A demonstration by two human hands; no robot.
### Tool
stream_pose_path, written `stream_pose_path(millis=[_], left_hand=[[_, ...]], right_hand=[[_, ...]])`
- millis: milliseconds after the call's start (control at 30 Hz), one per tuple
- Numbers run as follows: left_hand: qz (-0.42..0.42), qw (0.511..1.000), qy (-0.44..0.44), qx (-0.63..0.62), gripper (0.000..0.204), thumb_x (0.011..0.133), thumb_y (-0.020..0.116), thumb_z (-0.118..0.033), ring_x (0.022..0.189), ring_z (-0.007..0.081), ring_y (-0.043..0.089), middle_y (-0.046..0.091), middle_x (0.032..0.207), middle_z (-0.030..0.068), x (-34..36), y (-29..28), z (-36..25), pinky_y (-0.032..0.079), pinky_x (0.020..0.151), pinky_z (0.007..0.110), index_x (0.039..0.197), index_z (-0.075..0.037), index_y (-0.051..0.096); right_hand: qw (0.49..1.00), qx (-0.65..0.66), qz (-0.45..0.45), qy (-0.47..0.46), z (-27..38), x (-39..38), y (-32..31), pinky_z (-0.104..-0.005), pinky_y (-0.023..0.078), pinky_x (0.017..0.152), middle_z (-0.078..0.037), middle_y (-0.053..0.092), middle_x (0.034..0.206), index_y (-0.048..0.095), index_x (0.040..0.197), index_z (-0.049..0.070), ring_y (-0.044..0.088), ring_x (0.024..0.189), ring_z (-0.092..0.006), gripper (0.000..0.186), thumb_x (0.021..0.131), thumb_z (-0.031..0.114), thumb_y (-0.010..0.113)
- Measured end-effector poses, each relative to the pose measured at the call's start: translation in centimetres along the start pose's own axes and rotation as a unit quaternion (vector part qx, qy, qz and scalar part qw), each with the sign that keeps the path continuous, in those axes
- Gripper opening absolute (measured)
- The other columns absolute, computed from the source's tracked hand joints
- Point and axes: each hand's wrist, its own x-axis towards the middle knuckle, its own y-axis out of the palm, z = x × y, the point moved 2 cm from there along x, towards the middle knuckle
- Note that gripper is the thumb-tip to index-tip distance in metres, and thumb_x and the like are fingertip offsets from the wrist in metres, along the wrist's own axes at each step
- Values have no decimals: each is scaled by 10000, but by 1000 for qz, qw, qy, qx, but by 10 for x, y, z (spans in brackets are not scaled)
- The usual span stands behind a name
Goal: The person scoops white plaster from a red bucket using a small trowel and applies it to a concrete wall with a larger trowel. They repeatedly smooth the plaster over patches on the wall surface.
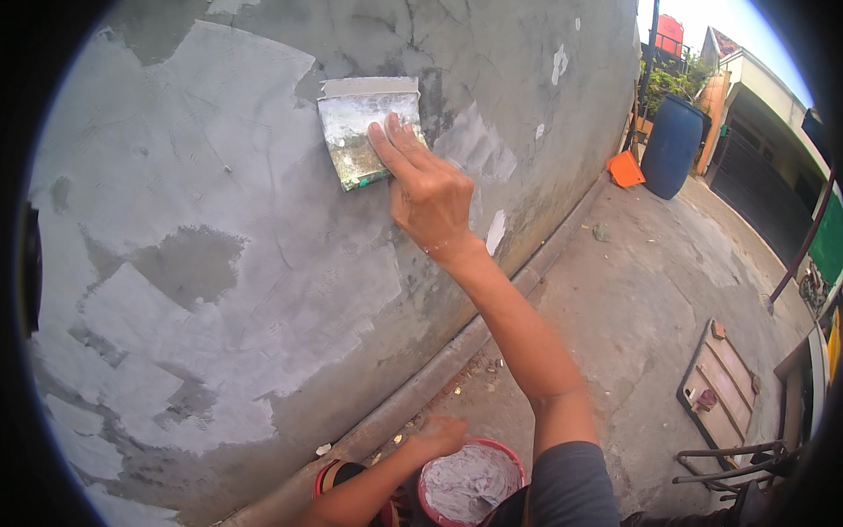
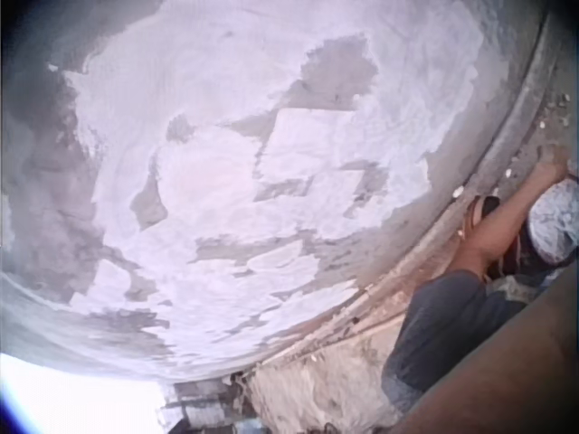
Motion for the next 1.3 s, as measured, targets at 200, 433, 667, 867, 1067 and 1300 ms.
stream_pose_path(millis=[200, 433, 667, 867, 1067, 1300], left_hand=[[-5, 1000, -28, 4, 298, 848, 534, -137, 991, 340, 682, 691, 1053, 210, 6, 1, -4, 534, 825, 451, 1085, -24, 674], [23, 1000, -12, -9, 300, 851, 535, -149, 1004, 348, 675, 685, 1062, 221, 5, -5, -15, 530, 839, 462, 1078, -10, 675], [29, 1000, -8, -4, 370, 906, 555, -307, 968, 396, 665, 679, 1018, 242, 25, 17, 1, 523, 828, 499, 1100, -2, 635], [17, 1000, -20, -1, 290, 864, 527, -168, 1020, 348, 668, 690, 1061, 200, 10, 6, -6, 527, 843, 472, 1065, -23, 677], [5, 1000, -7, 4, 298, 861, 531, -170, 1019, 341, 669, 688, 1057, 206, 10, 3, -8, 530, 838, 462, 1077, -16, 668], [34, 999, -22, -15, 311, 862, 542, -180, 1046, 338, 658, 676, 1084, 218, 9, 0, 0, 522, 864, 459, 1097, -11, 658]], right_hand=[[996, 8, 88, -27, 3, -79, -17, -284, 575, 755, -72, 668, 1203, 628, 1283, 237, 663, 1080, -209, 638, 734, -83, 575], [999, 7, 15, -42, -23, 51, -77, -274, 554, 687, -48, 700, 1132, 682, 1203, 258, 697, 982, -223, 585, 755, -97, 562], [990, -64, 50, -111, -19, 28, -32, -265, 558, 650, -8, 689, 1167, 640, 1257, 293, 698, 972, -182, 601, 767, -50, 589], [983, -48, 146, -95, -24, -34, -45, -288, 573, 710, -44, 688, 1164, 645, 1250, 280, 690, 1008, -194, 551, 786, -16, 618], [996, -37, 78, -18, -60, 31, -57, -290, 544, 605, -13, 689, 1165, 639, 1240, 272, 688, 995, -200, 576, 779, -60, 553], [993, -38, 107, -39, -45, -9, -42, -296, 569, 675, -34, 698, 1137, 667, 1220, 272, 690, 997, -198, 624, 730, -96, 550]])
